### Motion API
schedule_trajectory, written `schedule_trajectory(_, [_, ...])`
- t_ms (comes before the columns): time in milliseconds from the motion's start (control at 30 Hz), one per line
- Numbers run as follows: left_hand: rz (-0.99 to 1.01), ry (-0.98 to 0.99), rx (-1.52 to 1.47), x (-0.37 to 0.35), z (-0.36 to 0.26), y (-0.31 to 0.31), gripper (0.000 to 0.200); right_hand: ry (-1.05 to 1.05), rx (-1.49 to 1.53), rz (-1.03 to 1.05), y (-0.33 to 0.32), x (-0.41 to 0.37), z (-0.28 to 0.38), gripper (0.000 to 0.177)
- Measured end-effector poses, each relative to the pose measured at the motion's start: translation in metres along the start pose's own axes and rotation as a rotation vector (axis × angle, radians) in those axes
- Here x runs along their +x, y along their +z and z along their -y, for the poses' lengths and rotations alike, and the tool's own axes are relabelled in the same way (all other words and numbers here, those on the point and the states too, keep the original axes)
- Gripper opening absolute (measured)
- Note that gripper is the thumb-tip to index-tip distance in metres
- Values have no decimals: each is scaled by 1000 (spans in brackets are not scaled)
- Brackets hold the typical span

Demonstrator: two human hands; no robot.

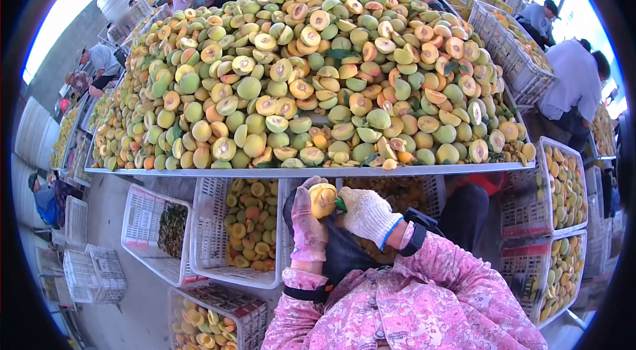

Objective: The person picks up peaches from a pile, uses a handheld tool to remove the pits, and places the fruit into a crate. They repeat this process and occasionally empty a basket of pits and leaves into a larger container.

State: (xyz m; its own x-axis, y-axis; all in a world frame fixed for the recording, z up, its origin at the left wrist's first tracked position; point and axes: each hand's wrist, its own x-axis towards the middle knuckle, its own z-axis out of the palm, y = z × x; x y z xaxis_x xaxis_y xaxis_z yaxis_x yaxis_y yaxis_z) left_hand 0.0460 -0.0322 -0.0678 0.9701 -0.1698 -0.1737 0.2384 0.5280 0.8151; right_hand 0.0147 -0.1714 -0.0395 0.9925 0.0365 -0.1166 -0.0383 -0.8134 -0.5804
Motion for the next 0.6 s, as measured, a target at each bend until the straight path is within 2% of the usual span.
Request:
schedule_trajectory(167, [7,82,128,1,-1,2,46,38,9,62,-7,5,5,29])
schedule_trajectory(267, [29,200,439,1,-6,-1,39,69,-2,139,-9,9,12,25])
schedule_trajectory(367, [31,171,296,5,-1,-7,30,6,-22,120,-5,13,7,21])
schedule_trajectory(467, [68,197,297,10,10,-18,30,-26,3,158,7,12,-1,21])
schedule_trajectory(600, [106,164,318,10,3,-21,28,110,60,342,12,15,1,32])
